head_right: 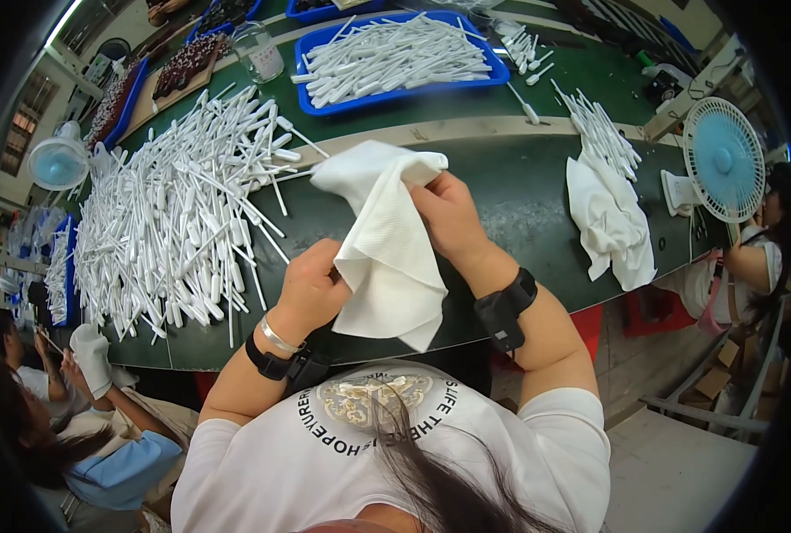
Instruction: The person picks up a white plastic component from a pile, wipes it with a cloth, and places it into a blue tray. This process is repeated with several more components throughout the video.
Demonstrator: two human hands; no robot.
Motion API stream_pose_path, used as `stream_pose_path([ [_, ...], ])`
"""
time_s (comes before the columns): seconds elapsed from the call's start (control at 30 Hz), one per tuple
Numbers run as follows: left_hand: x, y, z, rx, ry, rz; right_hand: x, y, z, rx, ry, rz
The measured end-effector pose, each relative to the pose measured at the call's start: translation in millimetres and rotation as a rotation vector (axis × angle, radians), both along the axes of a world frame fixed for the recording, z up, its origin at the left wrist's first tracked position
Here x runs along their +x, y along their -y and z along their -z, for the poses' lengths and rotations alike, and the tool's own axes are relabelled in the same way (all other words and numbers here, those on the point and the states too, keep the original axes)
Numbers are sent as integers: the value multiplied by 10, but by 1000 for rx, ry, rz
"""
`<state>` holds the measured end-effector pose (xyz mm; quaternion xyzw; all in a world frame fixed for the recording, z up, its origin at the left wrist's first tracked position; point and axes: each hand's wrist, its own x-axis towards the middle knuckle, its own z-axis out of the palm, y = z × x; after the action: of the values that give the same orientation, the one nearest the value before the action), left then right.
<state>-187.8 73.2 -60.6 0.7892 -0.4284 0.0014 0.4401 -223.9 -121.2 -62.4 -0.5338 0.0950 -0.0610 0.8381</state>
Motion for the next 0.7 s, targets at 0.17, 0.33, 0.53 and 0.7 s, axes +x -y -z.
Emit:
stream_pose_path([
  [0.17,58,-25,75,-88,-411,51,34,146,117,-213,104,142],
  [0.33,340,-271,-207,22,-1096,291,-36,378,164,-168,230,-130],
  [0.53,403,-374,-173,-128,-1276,405,-181,428,12,53,157,-89],
  [0.7,351,-294,-118,-276,-1344,431,-33,442,119,382,54,-154],
])
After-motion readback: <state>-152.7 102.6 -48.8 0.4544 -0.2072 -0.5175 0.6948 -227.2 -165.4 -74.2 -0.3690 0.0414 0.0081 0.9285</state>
